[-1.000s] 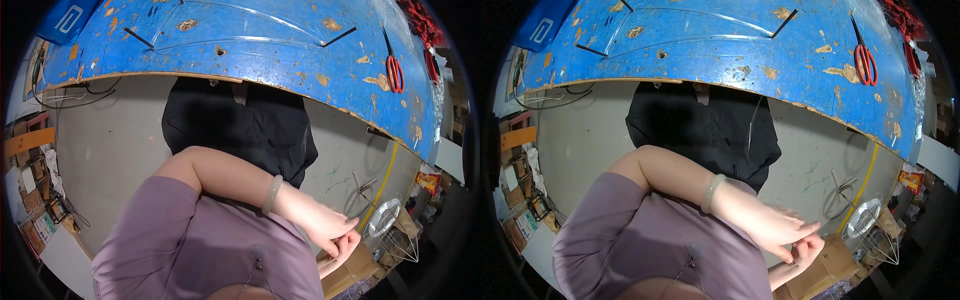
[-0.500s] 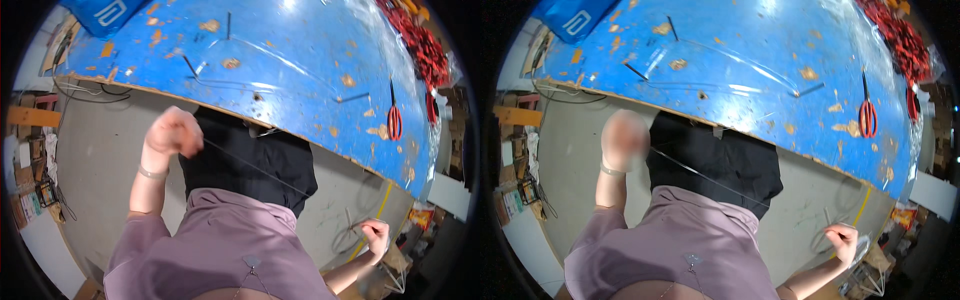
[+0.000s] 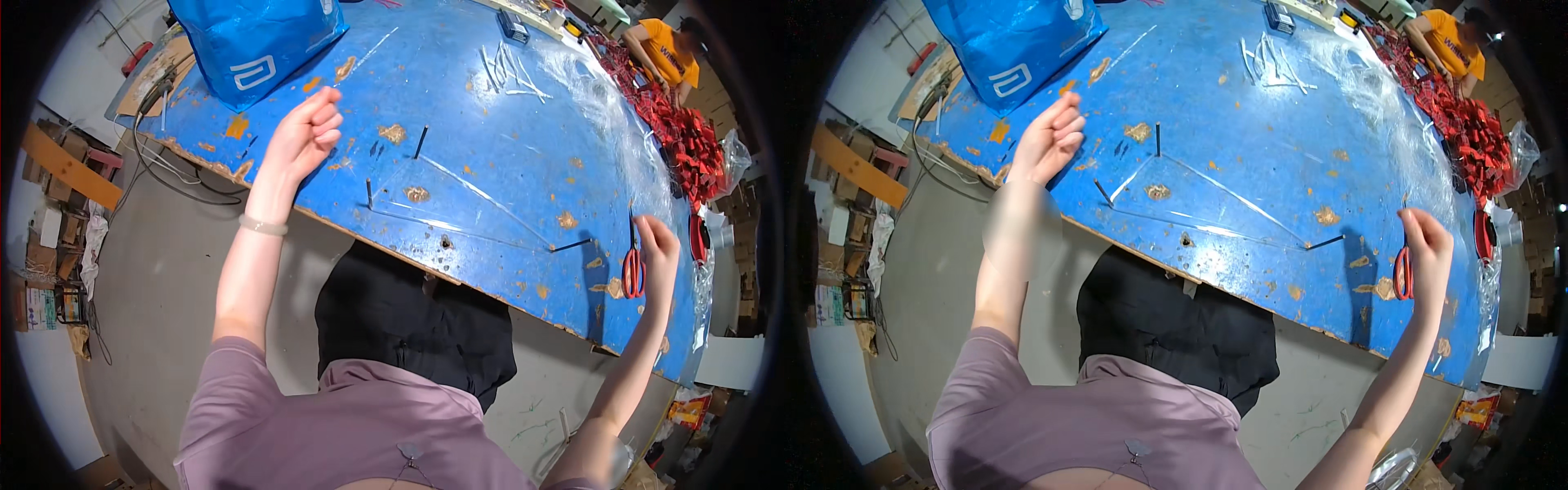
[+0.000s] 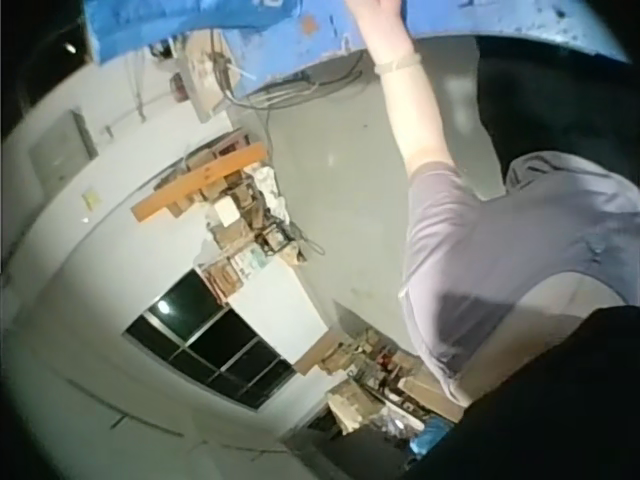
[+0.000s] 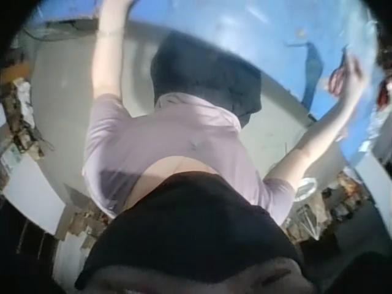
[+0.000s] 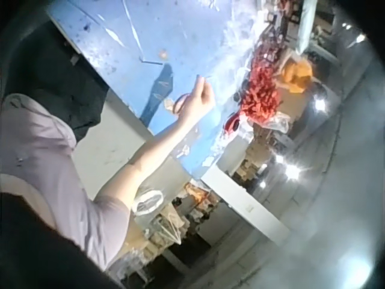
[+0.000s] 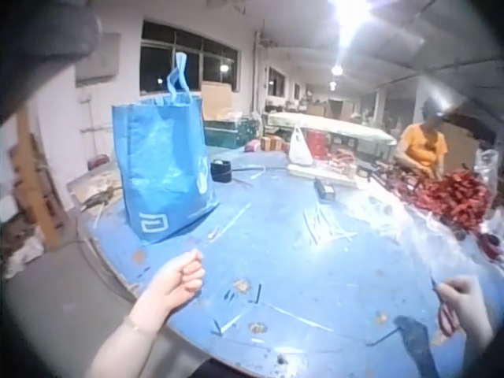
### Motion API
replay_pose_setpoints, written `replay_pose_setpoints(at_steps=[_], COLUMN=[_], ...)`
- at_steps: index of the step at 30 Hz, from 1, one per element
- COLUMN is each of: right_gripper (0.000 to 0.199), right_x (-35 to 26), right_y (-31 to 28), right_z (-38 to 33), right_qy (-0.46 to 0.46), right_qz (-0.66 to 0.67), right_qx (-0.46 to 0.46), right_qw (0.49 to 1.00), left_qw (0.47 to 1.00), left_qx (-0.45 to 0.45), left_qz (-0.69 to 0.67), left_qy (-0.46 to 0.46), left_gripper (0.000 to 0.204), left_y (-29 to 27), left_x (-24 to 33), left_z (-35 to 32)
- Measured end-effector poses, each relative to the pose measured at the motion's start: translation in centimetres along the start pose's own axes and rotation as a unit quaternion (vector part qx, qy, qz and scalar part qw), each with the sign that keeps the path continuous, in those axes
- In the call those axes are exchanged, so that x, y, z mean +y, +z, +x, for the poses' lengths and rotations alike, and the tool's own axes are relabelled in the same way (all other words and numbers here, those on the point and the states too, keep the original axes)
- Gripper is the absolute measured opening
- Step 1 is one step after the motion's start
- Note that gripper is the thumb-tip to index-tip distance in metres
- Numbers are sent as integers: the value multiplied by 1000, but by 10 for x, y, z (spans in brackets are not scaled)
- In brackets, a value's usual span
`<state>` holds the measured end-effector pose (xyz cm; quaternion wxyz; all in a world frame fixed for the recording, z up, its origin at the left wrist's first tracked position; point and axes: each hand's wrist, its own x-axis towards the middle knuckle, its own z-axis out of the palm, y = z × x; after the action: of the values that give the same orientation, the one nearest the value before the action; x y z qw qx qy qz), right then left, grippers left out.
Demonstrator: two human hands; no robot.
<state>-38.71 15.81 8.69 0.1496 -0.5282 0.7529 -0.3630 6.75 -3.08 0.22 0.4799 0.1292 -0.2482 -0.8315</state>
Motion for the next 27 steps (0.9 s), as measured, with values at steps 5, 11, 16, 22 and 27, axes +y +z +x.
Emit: replay_pose_setpoints(at_steps=[5, 11, 16, 22, 27], right_gripper=[27, 38, 38, 29, 21], right_x=[57, 105, 116, 116, 88], right_y=[7, -22, -44, -58, -50], right_z=[36, -24, -124, -264, -363], right_qy=[-18, 85, 127, 323, 519], right_qz=[-96, -211, -227, -103, -19], right_qx=[83, 104, 102, 58, -98], right_qw=[992, 968, 960, 939, 849], left_qw=[886, 481, 411, 537, 700], left_qx=[66, -133, -196, -168, -363], left_qz=[460, 841, 880, 781, 590], left_qy=[8, 207, 136, 271, 173], left_gripper=[23, 20, 17, 16, 15], left_y=[6, 11, 18, 77, 147], left_x=[-24, -51, -47, -21, -122], left_z=[36, 40, 37, 17, -47])
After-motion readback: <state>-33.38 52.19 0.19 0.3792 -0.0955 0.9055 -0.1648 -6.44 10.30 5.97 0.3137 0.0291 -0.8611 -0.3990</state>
